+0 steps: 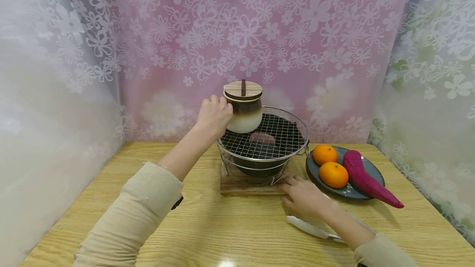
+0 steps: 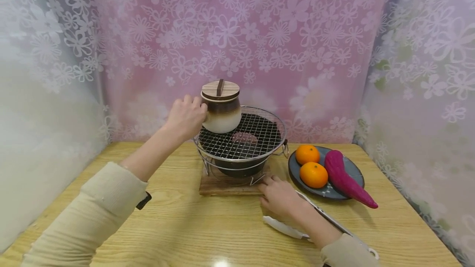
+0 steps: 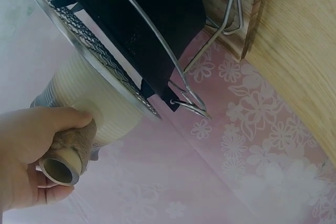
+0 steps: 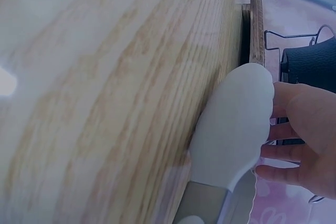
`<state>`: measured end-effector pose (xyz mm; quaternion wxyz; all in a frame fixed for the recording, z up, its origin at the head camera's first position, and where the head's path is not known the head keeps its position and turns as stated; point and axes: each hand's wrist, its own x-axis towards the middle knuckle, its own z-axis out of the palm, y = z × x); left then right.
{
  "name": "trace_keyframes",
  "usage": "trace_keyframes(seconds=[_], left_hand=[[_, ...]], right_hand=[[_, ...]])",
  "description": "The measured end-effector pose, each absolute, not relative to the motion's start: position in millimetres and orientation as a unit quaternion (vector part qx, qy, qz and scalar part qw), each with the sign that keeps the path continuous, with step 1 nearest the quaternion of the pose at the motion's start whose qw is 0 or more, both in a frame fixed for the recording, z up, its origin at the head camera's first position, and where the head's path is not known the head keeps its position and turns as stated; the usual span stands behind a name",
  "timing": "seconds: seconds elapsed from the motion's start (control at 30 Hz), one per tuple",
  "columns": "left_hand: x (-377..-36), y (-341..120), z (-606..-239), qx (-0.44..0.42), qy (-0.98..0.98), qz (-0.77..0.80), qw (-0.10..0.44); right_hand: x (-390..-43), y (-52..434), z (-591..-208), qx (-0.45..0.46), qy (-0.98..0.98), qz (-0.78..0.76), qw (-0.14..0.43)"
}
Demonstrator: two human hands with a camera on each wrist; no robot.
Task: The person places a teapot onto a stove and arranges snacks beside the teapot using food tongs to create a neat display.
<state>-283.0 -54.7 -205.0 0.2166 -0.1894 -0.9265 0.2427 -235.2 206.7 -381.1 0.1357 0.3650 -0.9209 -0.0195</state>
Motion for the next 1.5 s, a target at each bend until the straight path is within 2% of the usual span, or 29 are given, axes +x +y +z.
trace_keyframes(seconds=[0.2, 0.43, 0.53, 0.77, 0.93, 1.23, 1.5], left_hand=[[-282.9, -56.9, -207.9, -0.195, -0.922, 0.234, 0.239], [-281.7, -61.3, -216.2, -0.218, -0.901, 0.236, 0.292], [-280.8, -62.8, -222.7, -0.243, -0.881, 0.231, 0.335], [-279.0, -65.2, -234.8, -0.307, -0.804, 0.182, 0.476], [-273.0, -65.5, -241.7, -0.34, -0.763, 0.165, 0.525], [-255.1, -80.1, -263.6, -0.431, -0.698, 0.075, 0.567], [-243.0, -102.5, -305.0, -0.442, -0.735, 0.023, 0.514]], right_hand=[[-234.6, 207.0, -380.9, 0.365, -0.921, -0.013, 0.133], [-234.2, 207.4, -380.7, 0.365, -0.921, -0.015, 0.132], [-233.8, 208.5, -381.4, 0.363, -0.923, -0.018, 0.128], [-233.2, 210.7, -381.6, 0.359, -0.925, -0.016, 0.124], [-232.7, 213.2, -382.4, 0.356, -0.925, -0.015, 0.132], [-229.9, 213.4, -378.2, 0.343, -0.93, 0.009, 0.129], [-224.8, 216.3, -370.7, 0.322, -0.937, 0.018, 0.137]])
